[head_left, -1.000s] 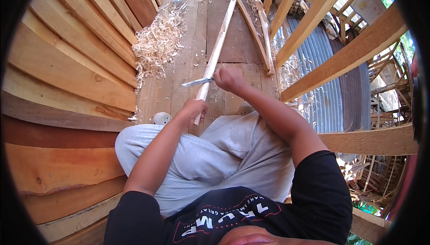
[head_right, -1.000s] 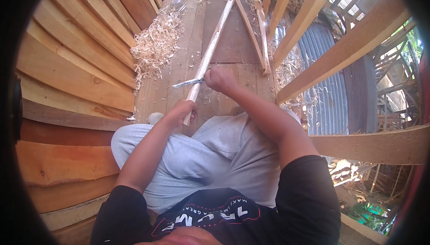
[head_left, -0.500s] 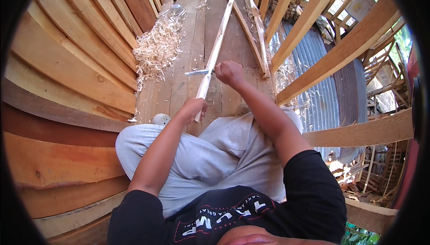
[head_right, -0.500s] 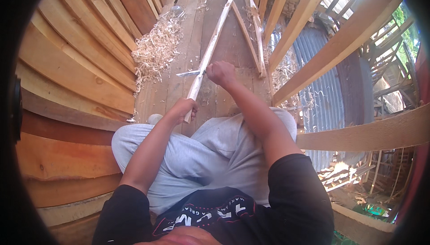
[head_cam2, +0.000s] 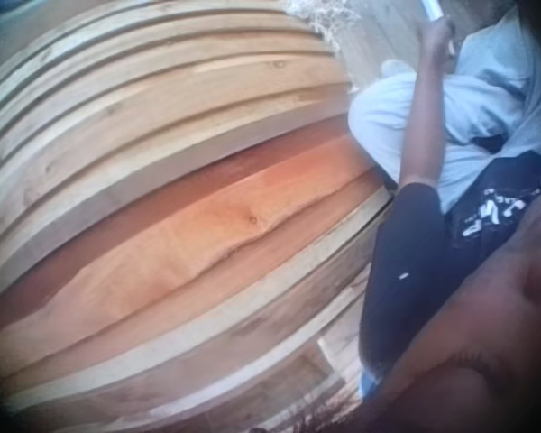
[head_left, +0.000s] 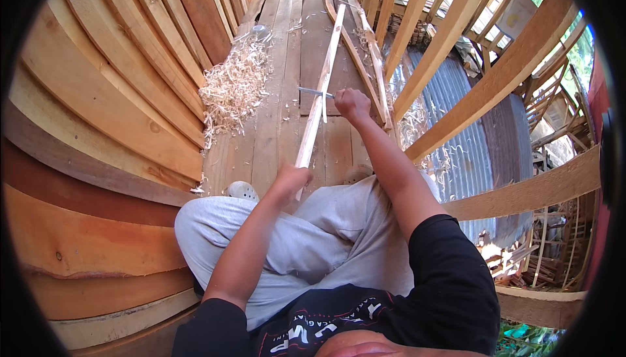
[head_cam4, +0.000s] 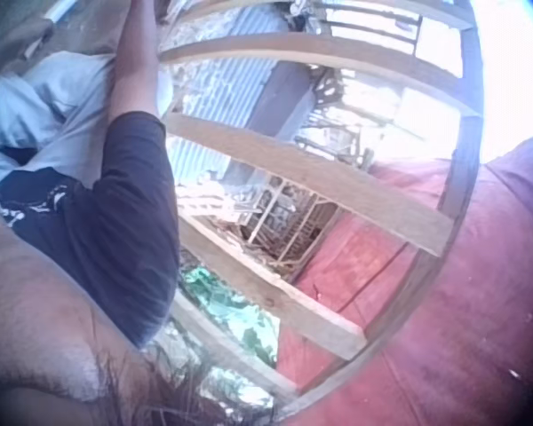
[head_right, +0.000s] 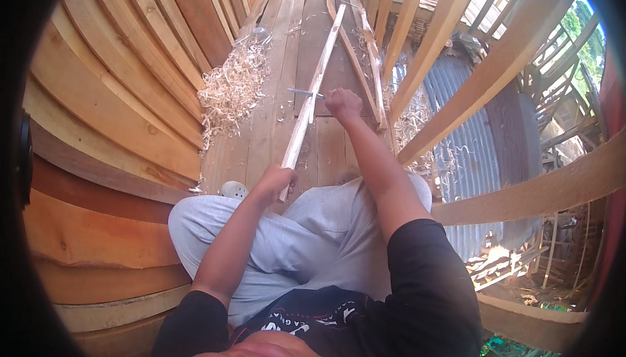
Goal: The person sits on a wooden floor and uses a knife to shave thin strips from a long piece of wood. They repeatedly scrape the wood surface, creating a pile of wood shavings, and occasionally wipe the surface with their hand.
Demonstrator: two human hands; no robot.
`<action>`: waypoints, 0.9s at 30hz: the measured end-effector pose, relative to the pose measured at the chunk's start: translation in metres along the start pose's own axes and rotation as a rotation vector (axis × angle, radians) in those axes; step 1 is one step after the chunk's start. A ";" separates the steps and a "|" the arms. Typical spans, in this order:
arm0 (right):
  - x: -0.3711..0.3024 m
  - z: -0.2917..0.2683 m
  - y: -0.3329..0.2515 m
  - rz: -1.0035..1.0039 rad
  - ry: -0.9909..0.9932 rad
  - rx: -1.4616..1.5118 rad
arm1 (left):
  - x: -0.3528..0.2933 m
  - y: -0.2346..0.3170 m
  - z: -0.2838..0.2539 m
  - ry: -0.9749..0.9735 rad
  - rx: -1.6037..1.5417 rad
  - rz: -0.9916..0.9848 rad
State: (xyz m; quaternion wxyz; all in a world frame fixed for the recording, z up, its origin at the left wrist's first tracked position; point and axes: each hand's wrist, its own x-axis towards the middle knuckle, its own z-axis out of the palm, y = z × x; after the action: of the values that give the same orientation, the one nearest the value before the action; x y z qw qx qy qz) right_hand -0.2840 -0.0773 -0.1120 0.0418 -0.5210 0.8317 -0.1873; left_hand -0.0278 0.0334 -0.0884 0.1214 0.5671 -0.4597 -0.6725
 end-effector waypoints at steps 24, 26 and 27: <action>0.073 -0.005 0.015 -0.205 -0.905 0.673 | 0.005 0.032 -0.020 -0.178 -0.186 -0.100; 0.069 -0.008 0.017 0.063 -1.238 0.890 | 0.003 0.029 -0.021 -0.148 -0.186 -0.077; 0.068 -0.007 0.016 0.207 -1.403 0.991 | 0.001 0.025 -0.021 -0.114 -0.174 -0.048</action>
State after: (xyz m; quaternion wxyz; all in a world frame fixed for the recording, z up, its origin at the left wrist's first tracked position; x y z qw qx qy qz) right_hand -0.3300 -0.1293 -0.1021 0.7848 -0.3594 0.4794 -0.1585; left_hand -0.0186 0.0090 -0.0686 0.1276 0.5262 -0.3921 -0.7437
